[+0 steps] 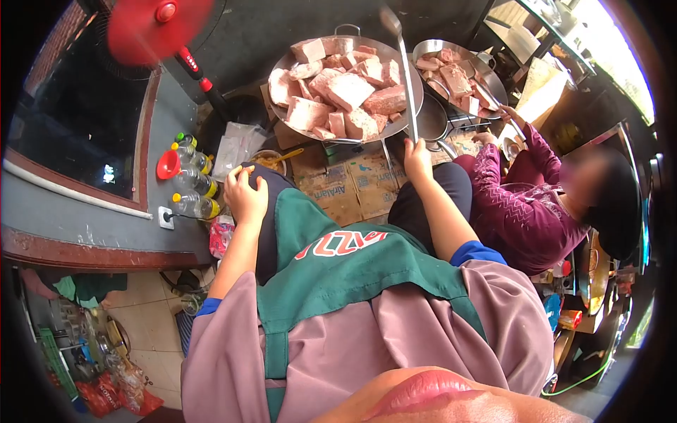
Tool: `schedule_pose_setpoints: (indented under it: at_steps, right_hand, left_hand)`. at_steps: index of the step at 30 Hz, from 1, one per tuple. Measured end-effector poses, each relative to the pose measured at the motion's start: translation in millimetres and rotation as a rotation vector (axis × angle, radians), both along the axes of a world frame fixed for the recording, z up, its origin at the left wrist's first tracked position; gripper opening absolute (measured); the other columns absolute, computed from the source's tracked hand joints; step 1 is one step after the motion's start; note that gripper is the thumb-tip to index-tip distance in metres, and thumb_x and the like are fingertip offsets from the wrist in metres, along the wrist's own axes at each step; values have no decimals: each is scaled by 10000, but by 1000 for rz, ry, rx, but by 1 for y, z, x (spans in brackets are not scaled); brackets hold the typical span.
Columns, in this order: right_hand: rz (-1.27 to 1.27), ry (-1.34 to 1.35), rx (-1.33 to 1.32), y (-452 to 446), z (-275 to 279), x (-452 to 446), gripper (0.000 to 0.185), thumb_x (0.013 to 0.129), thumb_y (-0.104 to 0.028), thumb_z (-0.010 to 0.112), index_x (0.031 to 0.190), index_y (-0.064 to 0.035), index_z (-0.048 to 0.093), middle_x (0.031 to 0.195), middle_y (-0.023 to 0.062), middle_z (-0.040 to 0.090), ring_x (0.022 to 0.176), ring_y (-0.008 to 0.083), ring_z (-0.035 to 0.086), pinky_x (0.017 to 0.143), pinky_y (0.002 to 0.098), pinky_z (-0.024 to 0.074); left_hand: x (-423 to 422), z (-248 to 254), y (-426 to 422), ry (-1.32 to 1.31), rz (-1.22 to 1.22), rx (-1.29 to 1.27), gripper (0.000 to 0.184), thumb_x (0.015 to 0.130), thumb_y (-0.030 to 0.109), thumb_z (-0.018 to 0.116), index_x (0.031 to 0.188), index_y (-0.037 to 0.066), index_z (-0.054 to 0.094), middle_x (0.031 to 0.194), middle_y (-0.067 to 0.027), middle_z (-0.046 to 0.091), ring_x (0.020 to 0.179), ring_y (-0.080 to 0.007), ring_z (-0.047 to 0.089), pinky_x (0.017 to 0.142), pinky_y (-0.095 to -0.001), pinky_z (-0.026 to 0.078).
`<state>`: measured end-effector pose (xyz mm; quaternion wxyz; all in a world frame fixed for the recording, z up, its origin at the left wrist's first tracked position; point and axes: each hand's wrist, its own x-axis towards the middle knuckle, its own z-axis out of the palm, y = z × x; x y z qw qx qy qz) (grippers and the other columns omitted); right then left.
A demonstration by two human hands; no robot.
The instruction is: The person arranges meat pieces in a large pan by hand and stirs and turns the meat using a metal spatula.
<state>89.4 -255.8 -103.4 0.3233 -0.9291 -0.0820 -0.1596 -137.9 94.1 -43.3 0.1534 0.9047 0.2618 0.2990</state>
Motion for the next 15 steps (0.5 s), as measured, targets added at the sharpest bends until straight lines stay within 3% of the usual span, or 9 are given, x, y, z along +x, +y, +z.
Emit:
schedule_pose_setpoints:
  at_steps: [2,5,6,10,13,15]
  right_hand:
    - [-29,320,-177,-1,-13,3,450,941,-411,501,1027,31,486,938,346,609,794,503,609,718,542,482]
    - [89,1022,557,7,19,7,386,963,-451,465,938,-67,449,669,84,523,462,221,491,432,381,407]
    - [78,1144,766,10,44,3,363,969,-463,454,915,-105,433,610,-2,374,442,98,343,404,279,317]
    - [93,797,562,11,76,-7,368,967,-465,470,912,-103,434,578,-3,383,399,101,357,372,301,333]
    - [96,212,152,1,15,20,369,959,-422,496,934,-55,458,623,104,545,474,271,534,444,429,430]
    - [-11,6,-51,10,15,1,370,952,-398,508,955,-29,475,693,183,627,583,385,616,536,491,481]
  left_hand:
    - [1,2,-3,-3,1,12,293,751,198,659,1029,104,656,1169,-74,547,1158,-281,488,954,-458,390]
    - [0,4,-6,2,-7,17,291,751,198,658,1026,104,656,1166,-74,547,1152,-282,491,953,-457,391]
    - [2,5,-6,2,-8,15,290,751,198,658,1025,103,656,1165,-74,547,1150,-282,492,953,-457,391]
    - [0,6,-6,4,-2,9,287,750,195,654,1022,102,657,1164,-76,547,1148,-283,491,953,-460,392]
    - [0,0,0,-17,-12,2,285,752,194,652,1021,100,658,1165,-79,547,1148,-289,491,957,-462,389]
    - [1,-2,1,-8,-8,-2,285,753,197,652,1021,100,658,1167,-80,547,1151,-291,489,960,-462,387]
